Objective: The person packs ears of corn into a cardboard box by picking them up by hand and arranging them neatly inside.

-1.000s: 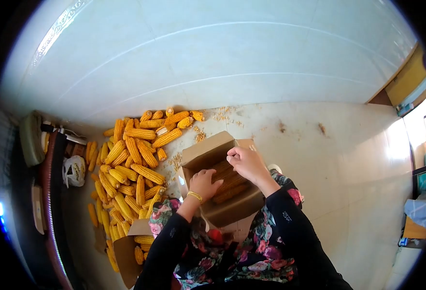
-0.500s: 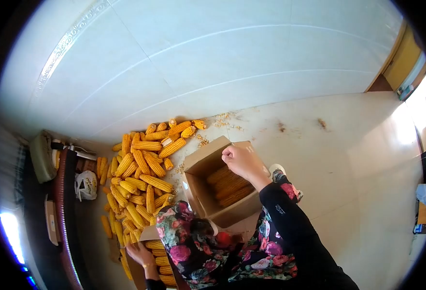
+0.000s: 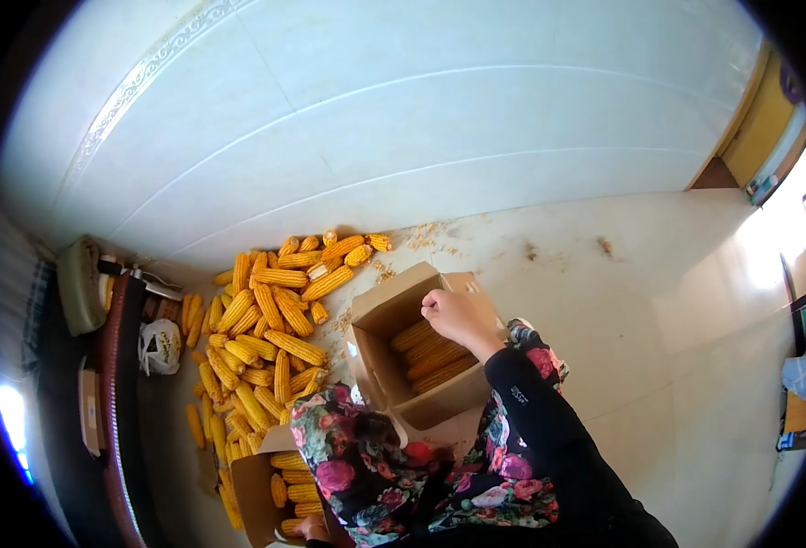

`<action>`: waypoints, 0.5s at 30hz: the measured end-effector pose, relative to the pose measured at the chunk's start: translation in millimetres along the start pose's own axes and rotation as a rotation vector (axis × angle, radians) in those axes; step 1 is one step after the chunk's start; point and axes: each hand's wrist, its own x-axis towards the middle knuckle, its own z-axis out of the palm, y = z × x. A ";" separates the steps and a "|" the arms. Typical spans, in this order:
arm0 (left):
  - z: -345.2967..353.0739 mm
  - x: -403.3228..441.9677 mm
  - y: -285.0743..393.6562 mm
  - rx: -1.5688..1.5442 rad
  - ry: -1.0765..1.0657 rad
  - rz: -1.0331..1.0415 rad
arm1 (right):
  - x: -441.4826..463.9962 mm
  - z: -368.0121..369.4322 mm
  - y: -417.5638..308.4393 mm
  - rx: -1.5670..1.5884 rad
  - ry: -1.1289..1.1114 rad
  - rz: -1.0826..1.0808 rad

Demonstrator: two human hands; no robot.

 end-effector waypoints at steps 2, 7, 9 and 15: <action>-2.5 4.4 0.4 -0.038 -0.029 0.018 | 0.2 -1.4 -0.7 0.001 0.011 -0.002; -7.6 12.9 -1.7 -0.197 -0.106 0.039 | -1.6 -2.6 -1.9 -0.023 0.017 -0.017; -8.8 14.2 -1.9 -0.299 -0.152 0.026 | -2.5 -2.8 -1.4 -0.016 -0.005 -0.009; -19.6 22.6 -7.7 -1.038 -0.463 -0.147 | -2.9 -3.0 1.3 -0.048 0.021 -0.012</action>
